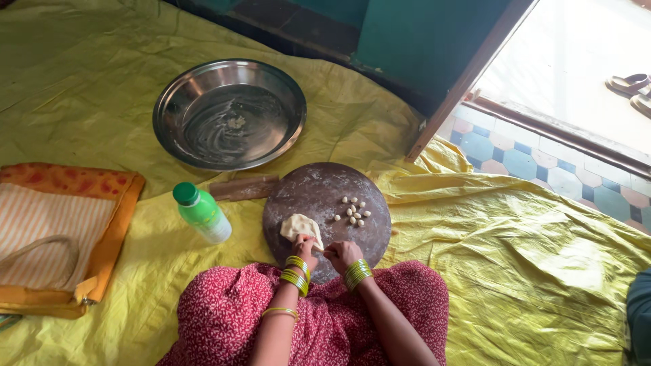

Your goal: The person sits on a yellow tarp and repeatedly pinches small pieces of dough from a larger lump, rolling them into uniform balls between the palms and placing them on a round wooden board. A metal bowl, green bottle, and rolling pin are nearby.

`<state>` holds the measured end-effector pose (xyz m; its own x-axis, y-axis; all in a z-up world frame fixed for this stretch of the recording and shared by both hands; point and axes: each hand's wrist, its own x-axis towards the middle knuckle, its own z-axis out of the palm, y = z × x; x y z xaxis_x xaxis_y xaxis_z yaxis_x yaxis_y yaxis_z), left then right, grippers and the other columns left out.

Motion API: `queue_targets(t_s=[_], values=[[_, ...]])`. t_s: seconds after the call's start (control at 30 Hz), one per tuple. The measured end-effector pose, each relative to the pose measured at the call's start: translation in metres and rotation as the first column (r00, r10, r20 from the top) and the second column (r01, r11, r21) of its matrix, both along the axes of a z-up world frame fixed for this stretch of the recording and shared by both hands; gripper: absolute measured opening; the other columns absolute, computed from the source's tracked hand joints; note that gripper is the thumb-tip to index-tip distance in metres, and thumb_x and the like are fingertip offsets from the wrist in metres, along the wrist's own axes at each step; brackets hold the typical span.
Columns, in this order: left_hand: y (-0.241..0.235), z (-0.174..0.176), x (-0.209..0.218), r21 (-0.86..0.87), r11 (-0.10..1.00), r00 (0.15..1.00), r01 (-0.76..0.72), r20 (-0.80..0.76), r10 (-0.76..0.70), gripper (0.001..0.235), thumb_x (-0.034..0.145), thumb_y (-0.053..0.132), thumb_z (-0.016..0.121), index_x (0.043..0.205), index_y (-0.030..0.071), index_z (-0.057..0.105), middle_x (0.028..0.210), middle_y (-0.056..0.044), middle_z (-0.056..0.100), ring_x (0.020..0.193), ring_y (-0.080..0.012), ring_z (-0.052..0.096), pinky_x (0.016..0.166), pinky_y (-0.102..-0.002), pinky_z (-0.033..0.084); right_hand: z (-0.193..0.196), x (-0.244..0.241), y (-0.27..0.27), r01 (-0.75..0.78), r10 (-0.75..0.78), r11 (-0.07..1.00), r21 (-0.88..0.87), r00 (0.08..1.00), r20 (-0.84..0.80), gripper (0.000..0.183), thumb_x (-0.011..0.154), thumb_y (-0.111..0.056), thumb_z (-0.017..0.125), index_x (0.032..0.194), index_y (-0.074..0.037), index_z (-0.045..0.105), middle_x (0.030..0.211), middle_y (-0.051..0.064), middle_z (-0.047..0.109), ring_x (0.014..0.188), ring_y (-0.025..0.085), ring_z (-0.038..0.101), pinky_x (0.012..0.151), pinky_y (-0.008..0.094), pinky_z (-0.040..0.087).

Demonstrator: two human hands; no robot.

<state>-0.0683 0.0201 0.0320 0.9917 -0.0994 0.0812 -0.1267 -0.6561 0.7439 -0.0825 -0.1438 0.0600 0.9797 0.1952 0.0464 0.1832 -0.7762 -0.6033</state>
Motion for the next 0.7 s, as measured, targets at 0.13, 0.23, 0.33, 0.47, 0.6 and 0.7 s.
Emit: queue_targets(t_s=[0.13, 0.23, 0.33, 0.47, 0.6, 0.7], values=[[0.010, 0.000, -0.006, -0.108, 0.994, 0.999, 0.033, -0.035, -0.037, 0.059, 0.071, -0.005, 0.067, 0.128, 0.004, 0.063, 0.136, -0.016, 0.056, 0.123, -0.0345, 0.057, 0.105, -0.038, 0.047, 0.011, -0.003, -0.004, 0.064, -0.046, 0.989, 0.134, 0.990, -0.134, 0.017, 0.087, -0.023, 0.074, 0.100, -0.013, 0.080, 0.080, 0.004, 0.077, 0.071, 0.021, 0.076, 0.070, 0.036, 0.061], [0.005, 0.000, -0.001, -0.147, 0.988, 0.998, 0.037, -0.048, -0.044, 0.052, 0.075, -0.002, 0.072, 0.126, 0.003, 0.063, 0.138, -0.017, 0.057, 0.126, -0.0331, 0.057, 0.107, -0.038, 0.045, 0.018, -0.007, -0.016, 0.175, -0.052, 0.841, 0.512, 0.968, -0.244, 0.019, 0.095, -0.019, 0.071, 0.110, -0.008, 0.076, 0.093, 0.009, 0.079, 0.082, 0.023, 0.076, 0.074, 0.037, 0.063], [-0.011, -0.007, -0.002, -0.135, 0.990, 0.994, -0.033, -0.103, 0.019, 0.039, 0.080, 0.002, 0.074, 0.119, 0.005, 0.069, 0.129, -0.017, 0.066, 0.122, -0.0314, 0.062, 0.105, -0.037, 0.050, 0.026, -0.016, -0.037, 0.189, -0.053, 0.671, 0.717, 0.977, -0.207, 0.039, 0.090, -0.013, 0.068, 0.129, -0.011, 0.063, 0.122, 0.014, 0.069, 0.107, 0.025, 0.071, 0.086, 0.039, 0.064], [-0.025, -0.013, -0.005, -0.267, 0.963, 0.935, -0.028, -0.347, -0.069, 0.031, 0.089, 0.005, 0.069, 0.120, 0.009, 0.070, 0.124, -0.011, 0.068, 0.114, -0.0238, 0.067, 0.096, -0.033, 0.056, 0.037, -0.017, -0.056, 0.242, -0.172, 0.750, 0.615, 0.970, -0.171, 0.064, 0.075, 0.001, 0.070, 0.137, -0.013, 0.059, 0.156, 0.015, 0.031, 0.132, 0.029, 0.049, 0.101, 0.043, 0.054], [-0.009, -0.019, -0.005, -0.418, 0.904, 0.876, 0.091, -0.398, -0.272, 0.031, 0.091, 0.005, 0.068, 0.122, 0.007, 0.068, 0.116, -0.008, 0.071, 0.107, -0.0198, 0.069, 0.091, -0.028, 0.058, 0.032, -0.012, -0.054, 0.189, -0.121, 0.897, 0.400, 0.974, -0.190, 0.028, 0.095, -0.012, 0.069, 0.123, -0.014, 0.070, 0.159, 0.017, 0.032, 0.140, 0.031, 0.043, 0.105, 0.045, 0.054], [0.005, -0.021, 0.008, -0.531, 0.846, 0.874, -0.041, -0.429, -0.227, 0.028, 0.095, 0.009, 0.064, 0.121, 0.004, 0.072, 0.109, -0.009, 0.073, 0.099, -0.0198, 0.067, 0.085, -0.028, 0.057, 0.024, -0.006, -0.043, 0.004, 0.005, 0.919, 0.395, 1.000, -0.023, 0.015, 0.091, -0.012, 0.070, 0.103, -0.012, 0.077, 0.155, 0.015, 0.047, 0.137, 0.032, 0.051, 0.107, 0.042, 0.055]])
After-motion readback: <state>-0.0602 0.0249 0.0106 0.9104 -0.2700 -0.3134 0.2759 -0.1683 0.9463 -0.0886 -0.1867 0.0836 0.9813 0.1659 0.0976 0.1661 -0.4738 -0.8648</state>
